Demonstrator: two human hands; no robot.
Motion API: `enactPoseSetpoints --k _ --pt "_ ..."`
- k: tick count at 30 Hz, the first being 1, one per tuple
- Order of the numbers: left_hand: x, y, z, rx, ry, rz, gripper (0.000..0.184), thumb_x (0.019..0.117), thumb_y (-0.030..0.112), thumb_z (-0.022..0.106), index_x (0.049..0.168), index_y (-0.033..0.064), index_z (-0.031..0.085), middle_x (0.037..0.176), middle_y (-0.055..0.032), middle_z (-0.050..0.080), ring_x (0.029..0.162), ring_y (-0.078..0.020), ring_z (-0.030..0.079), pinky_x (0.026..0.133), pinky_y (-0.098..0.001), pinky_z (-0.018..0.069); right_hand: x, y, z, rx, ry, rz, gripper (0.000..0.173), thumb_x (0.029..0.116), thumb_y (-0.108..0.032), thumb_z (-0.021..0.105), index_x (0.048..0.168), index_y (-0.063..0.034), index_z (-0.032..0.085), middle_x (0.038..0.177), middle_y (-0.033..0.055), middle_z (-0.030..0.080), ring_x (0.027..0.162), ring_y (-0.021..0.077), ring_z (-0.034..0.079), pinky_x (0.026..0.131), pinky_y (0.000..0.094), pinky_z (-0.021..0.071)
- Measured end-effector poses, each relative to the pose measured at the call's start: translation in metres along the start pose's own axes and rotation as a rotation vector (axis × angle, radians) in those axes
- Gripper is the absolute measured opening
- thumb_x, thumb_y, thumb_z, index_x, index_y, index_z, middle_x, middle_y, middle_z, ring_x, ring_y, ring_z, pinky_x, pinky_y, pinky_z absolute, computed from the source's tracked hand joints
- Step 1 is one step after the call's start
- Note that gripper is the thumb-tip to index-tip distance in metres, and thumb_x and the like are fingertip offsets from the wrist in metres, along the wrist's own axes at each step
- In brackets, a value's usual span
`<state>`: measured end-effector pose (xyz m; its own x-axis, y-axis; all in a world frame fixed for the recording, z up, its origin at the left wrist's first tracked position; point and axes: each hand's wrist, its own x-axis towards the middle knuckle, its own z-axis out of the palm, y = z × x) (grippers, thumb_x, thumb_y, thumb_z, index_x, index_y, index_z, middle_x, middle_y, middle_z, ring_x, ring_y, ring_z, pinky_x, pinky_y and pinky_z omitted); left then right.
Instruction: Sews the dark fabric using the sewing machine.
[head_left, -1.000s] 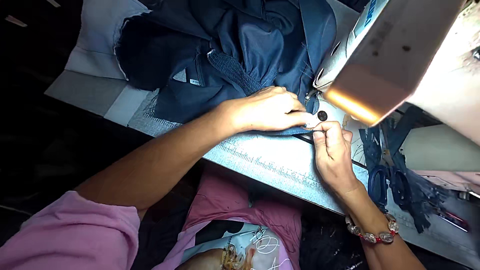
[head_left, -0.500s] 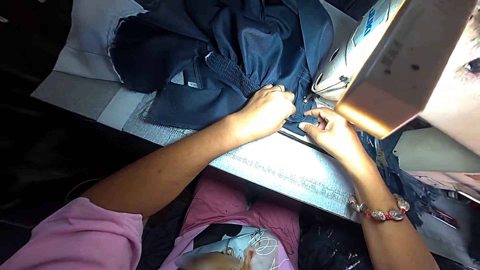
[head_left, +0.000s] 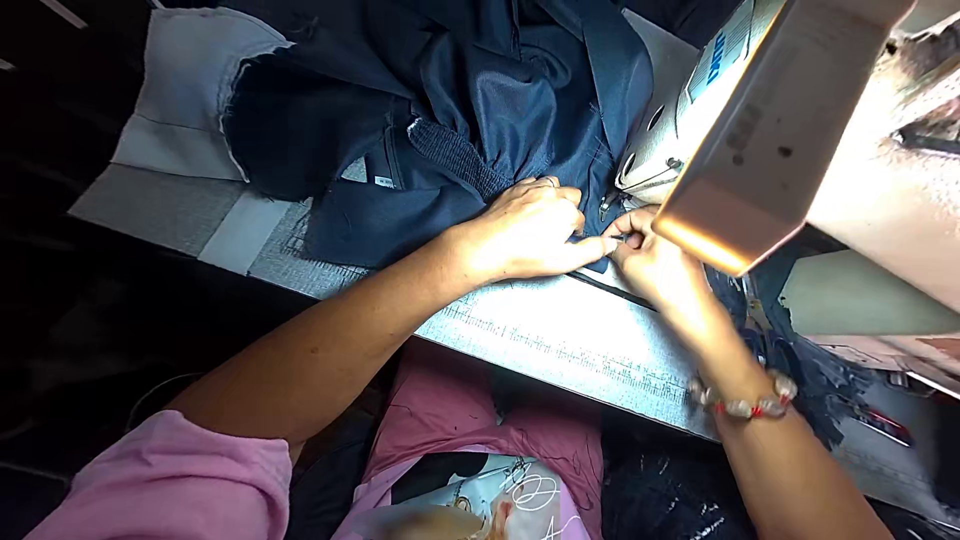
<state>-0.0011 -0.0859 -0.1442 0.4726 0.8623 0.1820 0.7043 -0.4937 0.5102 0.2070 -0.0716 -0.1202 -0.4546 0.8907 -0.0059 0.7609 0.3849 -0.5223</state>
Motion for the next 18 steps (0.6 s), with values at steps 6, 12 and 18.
enactPoseSetpoints --k 6,12,18 --pt "0.010 0.013 -0.001 0.047 0.071 -0.034 0.052 0.1036 0.028 0.043 0.061 0.0026 0.056 0.083 -0.0143 0.059 0.093 -0.0325 0.059 0.080 -0.0476 0.0437 -0.061 0.017 0.050 -0.199 0.266 -0.528 0.017 0.0967 -0.009 0.056 0.086 -0.0036 0.069 0.112 0.0161 0.075 0.115 0.0332 0.068 0.092 0.0473 0.0517" --pt "0.027 0.017 0.028 0.064 0.079 -0.105 0.037 0.0971 0.038 0.063 0.090 0.0036 0.073 0.095 -0.0150 0.068 0.094 -0.0327 0.068 0.079 -0.0527 0.0535 -0.066 0.023 0.065 -0.218 0.347 -0.550 0.014 0.0929 -0.006 0.059 0.084 -0.0057 0.070 0.113 0.0160 0.075 0.113 0.0319 0.070 0.092 0.0434 0.0534" --pt "0.032 0.029 0.025 0.076 0.062 -0.204 0.023 0.0904 0.022 0.061 0.076 0.0043 0.066 0.075 -0.0124 0.063 0.076 -0.0307 0.065 0.063 -0.0510 0.0470 -0.066 0.023 0.067 -0.215 0.373 -0.537 0.016 0.0944 -0.007 0.056 0.084 -0.0063 0.069 0.114 0.0148 0.076 0.113 0.0305 0.070 0.090 0.0430 0.0529"
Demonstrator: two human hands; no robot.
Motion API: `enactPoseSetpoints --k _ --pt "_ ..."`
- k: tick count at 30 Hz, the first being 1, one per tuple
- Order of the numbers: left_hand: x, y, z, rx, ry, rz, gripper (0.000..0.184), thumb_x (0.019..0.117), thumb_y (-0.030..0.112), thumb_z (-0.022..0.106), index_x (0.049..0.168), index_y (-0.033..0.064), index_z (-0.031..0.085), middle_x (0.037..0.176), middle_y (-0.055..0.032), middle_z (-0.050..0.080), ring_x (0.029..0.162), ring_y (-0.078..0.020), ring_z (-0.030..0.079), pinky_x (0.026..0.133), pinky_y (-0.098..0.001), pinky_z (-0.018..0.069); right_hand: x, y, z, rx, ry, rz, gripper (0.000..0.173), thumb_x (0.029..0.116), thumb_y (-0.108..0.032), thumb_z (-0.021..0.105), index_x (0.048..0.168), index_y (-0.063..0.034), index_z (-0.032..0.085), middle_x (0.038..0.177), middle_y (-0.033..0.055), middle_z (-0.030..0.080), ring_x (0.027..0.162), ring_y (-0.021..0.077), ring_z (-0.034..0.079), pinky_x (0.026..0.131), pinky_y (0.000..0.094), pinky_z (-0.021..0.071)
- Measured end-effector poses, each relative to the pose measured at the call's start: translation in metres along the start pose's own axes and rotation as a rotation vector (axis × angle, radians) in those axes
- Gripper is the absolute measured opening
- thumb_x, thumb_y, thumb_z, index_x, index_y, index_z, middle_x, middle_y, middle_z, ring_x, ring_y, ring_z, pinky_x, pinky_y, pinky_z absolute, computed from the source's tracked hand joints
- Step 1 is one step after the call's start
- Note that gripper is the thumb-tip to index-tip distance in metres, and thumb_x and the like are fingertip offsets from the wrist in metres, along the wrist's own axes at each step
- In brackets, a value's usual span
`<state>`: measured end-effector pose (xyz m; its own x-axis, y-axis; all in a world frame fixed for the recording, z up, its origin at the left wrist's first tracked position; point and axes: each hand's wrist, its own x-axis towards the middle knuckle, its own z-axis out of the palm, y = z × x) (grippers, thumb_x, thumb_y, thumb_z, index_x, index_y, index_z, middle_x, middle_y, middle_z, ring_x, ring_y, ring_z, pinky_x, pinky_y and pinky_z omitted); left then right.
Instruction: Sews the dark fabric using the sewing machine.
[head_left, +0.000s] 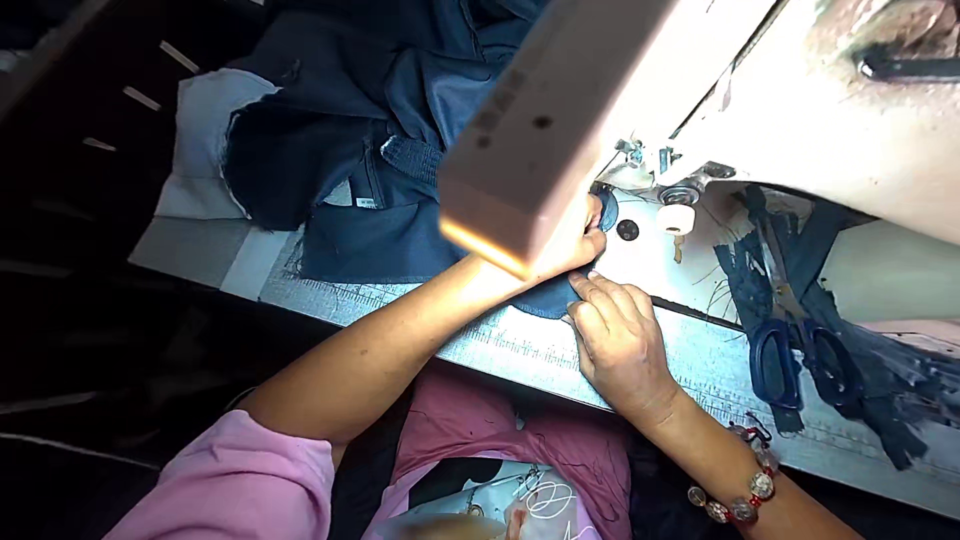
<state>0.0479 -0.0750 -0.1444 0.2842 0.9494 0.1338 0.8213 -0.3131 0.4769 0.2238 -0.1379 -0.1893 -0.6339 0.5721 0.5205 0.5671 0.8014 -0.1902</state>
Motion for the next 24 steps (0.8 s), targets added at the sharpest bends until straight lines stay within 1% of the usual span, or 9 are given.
enactPoseSetpoints --k 2,6,9,12,16,18,21,23,24 --pt "0.002 -0.003 -0.008 -0.073 -0.058 0.004 0.025 0.0946 0.018 0.058 0.076 0.0025 0.065 0.078 -0.0125 0.062 0.077 -0.0278 0.063 0.065 -0.0475 0.0457 0.000 0.000 0.000 0.008 0.008 0.007 0.016 0.0946 -0.006 0.056 0.085 -0.0060 0.069 0.115 0.0148 0.075 0.113 0.0307 0.070 0.090 0.0434 0.0532" --pt "0.002 -0.003 -0.011 -0.148 -0.118 -0.058 0.025 0.0979 0.015 0.057 0.084 0.0007 0.072 0.090 -0.0135 0.064 0.091 -0.0277 0.062 0.079 -0.0470 0.0472 0.000 -0.001 0.001 0.007 0.017 0.015 0.016 0.0958 -0.008 0.056 0.085 -0.0068 0.068 0.114 0.0150 0.075 0.113 0.0310 0.070 0.090 0.0440 0.0532" --pt "0.001 0.001 -0.011 -0.151 -0.108 -0.103 0.024 0.0984 0.013 0.058 0.083 -0.0003 0.070 0.086 -0.0120 0.060 0.089 -0.0259 0.059 0.080 -0.0441 0.0445 0.001 -0.002 0.001 0.008 0.028 0.014 0.016 0.0948 -0.007 0.056 0.084 -0.0073 0.068 0.114 0.0148 0.075 0.111 0.0310 0.071 0.088 0.0437 0.0535" --pt "0.001 0.006 -0.009 -0.137 -0.112 -0.136 0.023 0.0988 0.013 0.058 0.087 -0.0005 0.072 0.091 -0.0142 0.063 0.096 -0.0291 0.060 0.085 -0.0474 0.0453 0.002 -0.002 0.002 0.004 0.028 0.013 0.015 0.0941 -0.006 0.056 0.084 -0.0073 0.067 0.113 0.0147 0.075 0.111 0.0311 0.070 0.088 0.0436 0.0529" --pt "-0.003 -0.001 -0.005 -0.136 -0.060 -0.058 0.021 0.0977 0.012 0.059 0.085 -0.0003 0.071 0.088 -0.0138 0.063 0.092 -0.0287 0.061 0.083 -0.0463 0.0455 0.000 -0.001 0.002 0.018 0.027 0.014 0.018 0.0963 -0.009 0.055 0.084 -0.0072 0.068 0.115 0.0146 0.075 0.112 0.0305 0.070 0.088 0.0439 0.0529" --pt "-0.005 -0.005 -0.002 -0.146 -0.016 -0.006 0.020 0.0965 0.010 0.060 0.084 -0.0009 0.071 0.087 -0.0142 0.063 0.089 -0.0283 0.061 0.082 -0.0457 0.0461 -0.001 0.003 0.000 0.138 0.015 0.059 0.020 0.0981 -0.015 0.056 0.085 -0.0071 0.070 0.116 0.0134 0.075 0.113 0.0294 0.070 0.090 0.0448 0.0523" --pt "-0.008 -0.009 0.003 -0.164 0.060 0.049 0.019 0.0948 0.009 0.060 0.084 -0.0004 0.073 0.087 -0.0139 0.066 0.090 -0.0274 0.063 0.083 -0.0443 0.0470 0.011 0.018 -0.018 0.450 -0.012 0.273 0.021 0.0916 -0.020 0.064 0.097 -0.0010 0.073 0.106 0.0124 0.076 0.103 0.0265 0.071 0.089 0.0457 0.0530" --pt "-0.011 -0.009 0.004 -0.166 0.077 0.059 0.019 0.0949 0.009 0.060 0.087 -0.0002 0.074 0.090 -0.0146 0.068 0.093 -0.0273 0.064 0.086 -0.0429 0.0481 0.023 0.032 -0.025 0.413 0.006 0.332 0.022 0.0921 -0.011 0.061 0.106 0.0019 0.072 0.105 0.0162 0.074 0.099 0.0285 0.071 0.088 0.0450 0.0562" --pt "-0.012 -0.008 0.004 -0.168 0.087 0.064 0.018 0.0951 0.008 0.060 0.087 -0.0002 0.074 0.090 -0.0146 0.068 0.093 -0.0267 0.064 0.086 -0.0409 0.0481 0.028 0.038 -0.023 0.357 0.003 0.321 0.024 0.0934 -0.007 0.059 0.111 0.0013 0.073 0.111 0.0178 0.071 0.104 0.0314 0.068 0.091 0.0469 0.0534"
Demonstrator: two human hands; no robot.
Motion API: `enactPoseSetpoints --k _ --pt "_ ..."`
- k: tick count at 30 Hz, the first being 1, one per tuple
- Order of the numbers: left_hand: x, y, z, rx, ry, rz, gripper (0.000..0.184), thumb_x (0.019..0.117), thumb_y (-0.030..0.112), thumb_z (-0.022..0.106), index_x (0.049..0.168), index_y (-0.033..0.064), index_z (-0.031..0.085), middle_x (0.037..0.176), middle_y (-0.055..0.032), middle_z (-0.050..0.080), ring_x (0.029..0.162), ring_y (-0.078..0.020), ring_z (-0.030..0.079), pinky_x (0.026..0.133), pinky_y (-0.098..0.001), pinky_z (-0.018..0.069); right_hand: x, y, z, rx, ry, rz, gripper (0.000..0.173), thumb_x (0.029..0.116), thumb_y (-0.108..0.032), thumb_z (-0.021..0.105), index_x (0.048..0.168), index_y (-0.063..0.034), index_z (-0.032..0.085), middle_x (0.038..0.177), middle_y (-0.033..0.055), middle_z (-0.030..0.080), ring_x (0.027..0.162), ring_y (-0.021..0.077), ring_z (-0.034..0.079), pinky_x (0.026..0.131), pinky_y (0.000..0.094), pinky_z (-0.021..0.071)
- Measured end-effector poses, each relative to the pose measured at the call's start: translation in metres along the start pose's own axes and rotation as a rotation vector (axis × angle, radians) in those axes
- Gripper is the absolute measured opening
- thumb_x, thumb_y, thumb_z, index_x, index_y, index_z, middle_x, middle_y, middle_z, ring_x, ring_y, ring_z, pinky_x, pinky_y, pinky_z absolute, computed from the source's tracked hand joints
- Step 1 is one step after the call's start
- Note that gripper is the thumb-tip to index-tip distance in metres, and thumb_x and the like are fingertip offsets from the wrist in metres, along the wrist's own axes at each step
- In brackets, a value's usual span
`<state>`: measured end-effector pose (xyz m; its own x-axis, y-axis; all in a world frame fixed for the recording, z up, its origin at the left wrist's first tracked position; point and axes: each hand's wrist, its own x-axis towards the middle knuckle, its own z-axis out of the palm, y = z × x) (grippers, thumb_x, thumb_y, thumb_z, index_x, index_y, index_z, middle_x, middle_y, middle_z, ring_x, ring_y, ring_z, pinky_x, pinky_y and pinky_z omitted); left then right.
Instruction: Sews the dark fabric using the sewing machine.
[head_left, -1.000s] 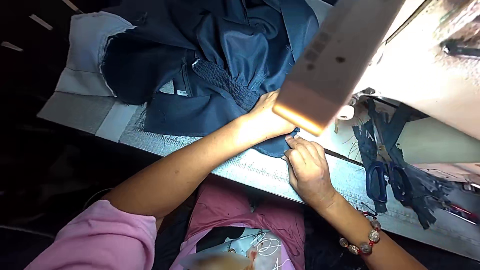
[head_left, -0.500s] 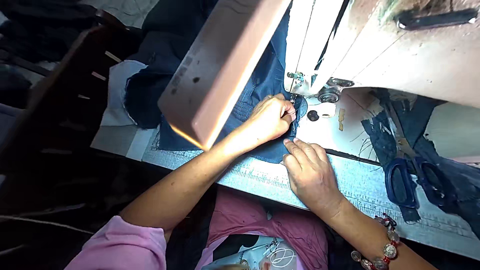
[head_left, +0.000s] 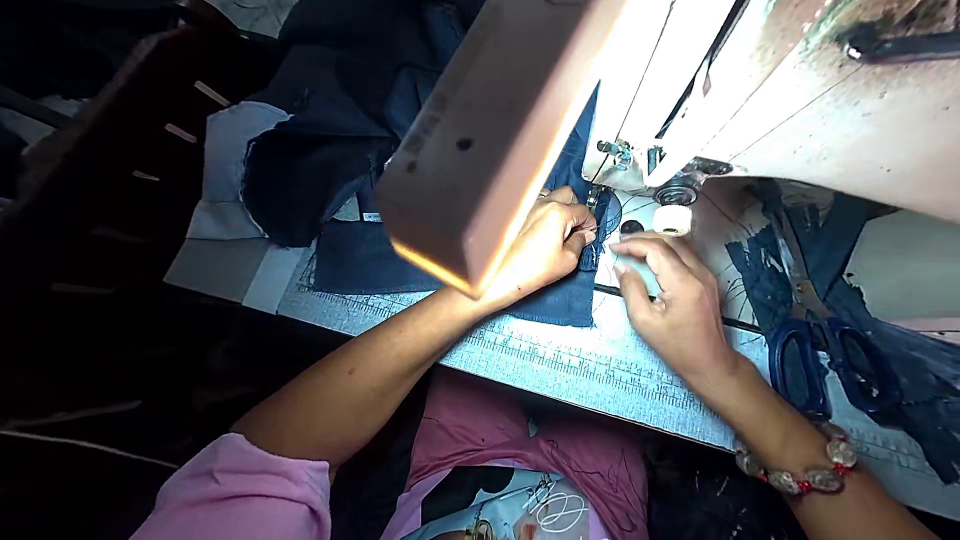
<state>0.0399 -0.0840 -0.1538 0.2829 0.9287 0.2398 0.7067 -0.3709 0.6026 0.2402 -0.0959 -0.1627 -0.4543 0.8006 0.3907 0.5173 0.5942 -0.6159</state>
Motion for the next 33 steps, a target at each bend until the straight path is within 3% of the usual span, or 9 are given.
enactPoseSetpoints --k 3,10,15,20,30,33 --pt "0.000 -0.001 0.002 0.007 0.035 0.033 0.018 0.0941 0.008 0.060 0.085 0.0004 0.073 0.086 -0.0141 0.068 0.091 -0.0259 0.065 0.083 -0.0388 0.0483 0.008 0.010 0.007 -0.183 -0.031 -0.040 0.028 0.0953 -0.005 0.056 0.115 -0.0045 0.076 0.119 0.0195 0.069 0.105 0.0385 0.064 0.087 0.0537 0.0492" --pt "-0.010 -0.041 0.020 0.086 0.041 0.086 0.023 0.0989 0.024 0.056 0.093 0.0129 0.075 0.093 -0.0017 0.068 0.094 -0.0166 0.064 0.086 -0.0385 0.0485 0.005 0.011 0.016 -0.346 -0.020 -0.071 0.030 0.0955 -0.004 0.054 0.115 -0.0067 0.077 0.118 0.0182 0.069 0.101 0.0372 0.064 0.084 0.0518 0.0479" --pt "-0.013 -0.035 0.017 0.074 0.019 0.054 0.020 0.0967 0.024 0.058 0.090 0.0128 0.074 0.091 -0.0028 0.067 0.094 -0.0192 0.064 0.085 -0.0392 0.0506 0.005 0.011 0.017 -0.377 0.004 -0.085 0.031 0.0949 -0.004 0.054 0.115 -0.0085 0.078 0.117 0.0169 0.070 0.100 0.0365 0.064 0.083 0.0513 0.0466" --pt "0.000 -0.005 0.002 0.004 0.003 0.038 0.018 0.0938 0.010 0.059 0.084 0.0028 0.073 0.087 -0.0113 0.069 0.090 -0.0234 0.064 0.081 -0.0395 0.0478 0.005 0.009 0.016 -0.371 0.006 -0.072 0.031 0.0946 -0.005 0.053 0.113 -0.0082 0.078 0.118 0.0166 0.070 0.100 0.0368 0.064 0.081 0.0520 0.0470" --pt "-0.001 -0.003 0.002 -0.012 0.018 0.042 0.017 0.0936 0.007 0.060 0.083 0.0002 0.072 0.088 -0.0140 0.068 0.090 -0.0255 0.064 0.083 -0.0397 0.0470 0.006 0.010 0.016 -0.362 0.001 -0.084 0.030 0.0947 -0.004 0.054 0.113 -0.0071 0.077 0.116 0.0175 0.070 0.101 0.0380 0.063 0.082 0.0520 0.0468" --pt "-0.001 -0.005 0.003 -0.020 0.009 0.059 0.019 0.0948 0.009 0.060 0.084 0.0009 0.073 0.088 -0.0135 0.069 0.090 -0.0255 0.064 0.084 -0.0407 0.0470 -0.002 0.009 0.006 -0.222 -0.065 -0.120 0.028 0.0958 -0.009 0.056 0.114 -0.0038 0.076 0.119 0.0204 0.068 0.105 0.0392 0.063 0.088 0.0549 0.0477"
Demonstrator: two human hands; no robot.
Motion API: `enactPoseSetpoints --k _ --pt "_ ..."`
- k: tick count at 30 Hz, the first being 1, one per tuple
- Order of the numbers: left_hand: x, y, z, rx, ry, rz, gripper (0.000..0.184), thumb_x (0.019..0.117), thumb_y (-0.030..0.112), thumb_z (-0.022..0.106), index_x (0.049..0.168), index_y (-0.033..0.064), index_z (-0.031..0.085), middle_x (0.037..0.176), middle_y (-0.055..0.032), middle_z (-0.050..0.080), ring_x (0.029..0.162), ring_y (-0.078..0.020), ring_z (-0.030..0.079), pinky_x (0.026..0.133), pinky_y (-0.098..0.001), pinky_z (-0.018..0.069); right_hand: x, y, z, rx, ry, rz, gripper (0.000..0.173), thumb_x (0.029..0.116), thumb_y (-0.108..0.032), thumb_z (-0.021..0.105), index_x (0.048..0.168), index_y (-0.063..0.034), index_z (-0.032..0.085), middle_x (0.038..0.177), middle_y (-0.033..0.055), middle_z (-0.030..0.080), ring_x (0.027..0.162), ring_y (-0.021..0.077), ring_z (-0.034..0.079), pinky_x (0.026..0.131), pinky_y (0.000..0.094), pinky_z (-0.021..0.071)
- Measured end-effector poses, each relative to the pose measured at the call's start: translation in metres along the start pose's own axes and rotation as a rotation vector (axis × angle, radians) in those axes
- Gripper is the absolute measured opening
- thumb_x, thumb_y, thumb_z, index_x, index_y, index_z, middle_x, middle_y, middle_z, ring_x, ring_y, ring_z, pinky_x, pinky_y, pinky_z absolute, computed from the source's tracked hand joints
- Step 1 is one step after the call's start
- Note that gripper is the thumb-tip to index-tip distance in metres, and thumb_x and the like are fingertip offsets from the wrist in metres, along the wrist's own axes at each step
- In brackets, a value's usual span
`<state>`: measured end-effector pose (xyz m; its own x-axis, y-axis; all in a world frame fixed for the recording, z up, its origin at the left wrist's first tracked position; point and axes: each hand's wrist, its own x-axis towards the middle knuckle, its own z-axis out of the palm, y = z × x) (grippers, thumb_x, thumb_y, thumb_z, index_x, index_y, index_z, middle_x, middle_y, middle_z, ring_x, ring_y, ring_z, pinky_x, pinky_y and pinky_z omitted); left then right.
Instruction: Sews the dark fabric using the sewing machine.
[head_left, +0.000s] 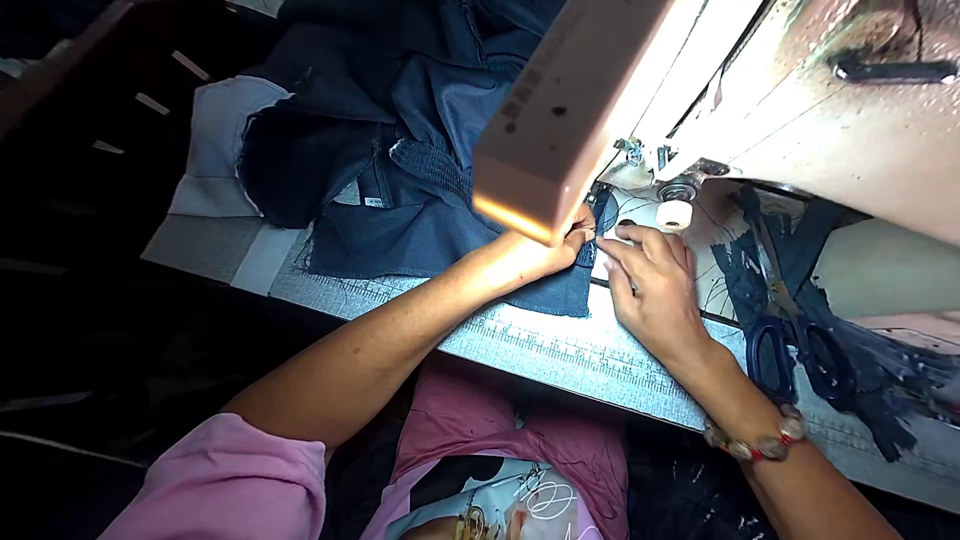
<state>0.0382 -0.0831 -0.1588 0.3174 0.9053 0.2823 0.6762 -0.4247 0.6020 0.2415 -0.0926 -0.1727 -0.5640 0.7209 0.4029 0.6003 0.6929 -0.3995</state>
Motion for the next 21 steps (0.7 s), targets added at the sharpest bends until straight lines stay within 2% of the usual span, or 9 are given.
enactPoseSetpoints --k 3,5,7,10,13,16,19,20,21 --pt "-0.001 -0.011 0.001 0.004 -0.010 0.035 0.023 0.0963 0.014 0.059 0.089 0.0031 0.077 0.092 -0.0126 0.072 0.096 -0.0270 0.067 0.088 -0.0449 0.0502 -0.022 -0.013 -0.007 0.091 -0.100 -0.142 0.027 0.0923 -0.017 0.057 0.107 -0.0058 0.077 0.113 0.0145 0.071 0.105 0.0315 0.067 0.086 0.0482 0.0535" --pt "0.001 -0.011 -0.002 0.012 -0.058 0.025 0.023 0.0974 0.014 0.058 0.094 0.0033 0.078 0.096 -0.0138 0.072 0.099 -0.0289 0.067 0.089 -0.0475 0.0499 -0.030 -0.021 -0.005 0.021 -0.101 -0.196 0.024 0.0961 -0.011 0.057 0.109 -0.0050 0.077 0.111 0.0141 0.073 0.104 0.0307 0.069 0.087 0.0431 0.0556" --pt "0.003 -0.004 -0.007 0.045 -0.122 -0.002 0.021 0.0985 0.014 0.059 0.101 0.0035 0.078 0.101 -0.0158 0.072 0.102 -0.0325 0.067 0.091 -0.0514 0.0497 -0.030 -0.022 0.000 -0.065 -0.047 -0.235 0.022 0.0930 -0.001 0.059 0.106 -0.0035 0.077 0.105 0.0142 0.074 0.098 0.0304 0.070 0.085 0.0397 0.0557" --pt "0.003 0.003 -0.010 0.093 -0.155 0.005 0.021 0.0991 0.016 0.059 0.104 0.0060 0.077 0.101 -0.0159 0.069 0.102 -0.0356 0.065 0.086 -0.0534 0.0490 -0.022 -0.021 0.003 -0.128 -0.006 -0.264 0.016 0.0900 -0.002 0.060 0.093 -0.0057 0.075 0.108 0.0168 0.073 0.098 0.0338 0.069 0.083 0.0452 0.0525" --pt "0.001 -0.003 -0.009 0.085 -0.119 0.072 0.021 0.0992 0.016 0.059 0.100 0.0059 0.078 0.096 -0.0151 0.066 0.098 -0.0348 0.063 0.083 -0.0509 0.0490 -0.018 -0.020 0.002 -0.103 0.018 -0.207 0.019 0.1007 -0.008 0.049 0.094 -0.0050 0.067 0.126 0.0177 0.070 0.126 0.0363 0.062 0.098 0.0508 0.0454" --pt "0.001 -0.008 -0.013 0.036 -0.106 0.147 0.025 0.1010 0.014 0.056 0.098 0.0028 0.078 0.093 -0.0158 0.069 0.094 -0.0321 0.066 0.084 -0.0482 0.0499 -0.012 -0.017 0.001 -0.035 0.073 -0.098 0.022 0.1065 -0.012 0.042 0.102 -0.0032 0.062 0.114 0.0131 0.075 0.119 0.0280 0.066 0.100 0.0476 0.0414" --pt "0.003 -0.009 -0.031 -0.013 -0.166 0.167 0.049 0.1059 0.037 0.044 0.086 0.0023 0.072 0.087 -0.0122 0.069 0.088 -0.0261 0.067 0.077 -0.0456 0.0501 -0.001 -0.016 -0.005 0.017 0.047 0.009 0.021 0.1077 -0.015 0.043 0.102 -0.0027 0.060 0.097 0.0110 0.072 0.097 0.0221 0.065 0.092 0.0443 0.0402" --pt "0.001 -0.006 -0.041 0.016 -0.223 0.143 0.058 0.1023 0.053 0.044 0.093 0.0043 0.075 0.097 -0.0116 0.072 0.096 -0.0253 0.068 0.082 -0.0457 0.0512 0.003 -0.015 -0.007 0.023 0.034 0.019 0.022 0.1075 -0.015 0.043 0.103 -0.0015 0.060 0.090 0.0112 0.066 0.089 0.0224 0.062 0.088 0.0440 0.0397" --pt "-0.002 0.000 -0.051 0.068 -0.313 0.093 0.070 0.0946 0.066 0.048 0.110 0.0040 0.076 0.116 -0.0144 0.069 0.111 -0.0302 0.063 0.093 -0.0506 0.0483 0.006 -0.014 -0.008 0.022 0.019 0.025 0.022 0.1071 -0.016 0.043 0.103 -0.0012 0.059 0.086 0.0112 0.063 0.085 0.0224 0.061 0.085 0.0444 0.0397"
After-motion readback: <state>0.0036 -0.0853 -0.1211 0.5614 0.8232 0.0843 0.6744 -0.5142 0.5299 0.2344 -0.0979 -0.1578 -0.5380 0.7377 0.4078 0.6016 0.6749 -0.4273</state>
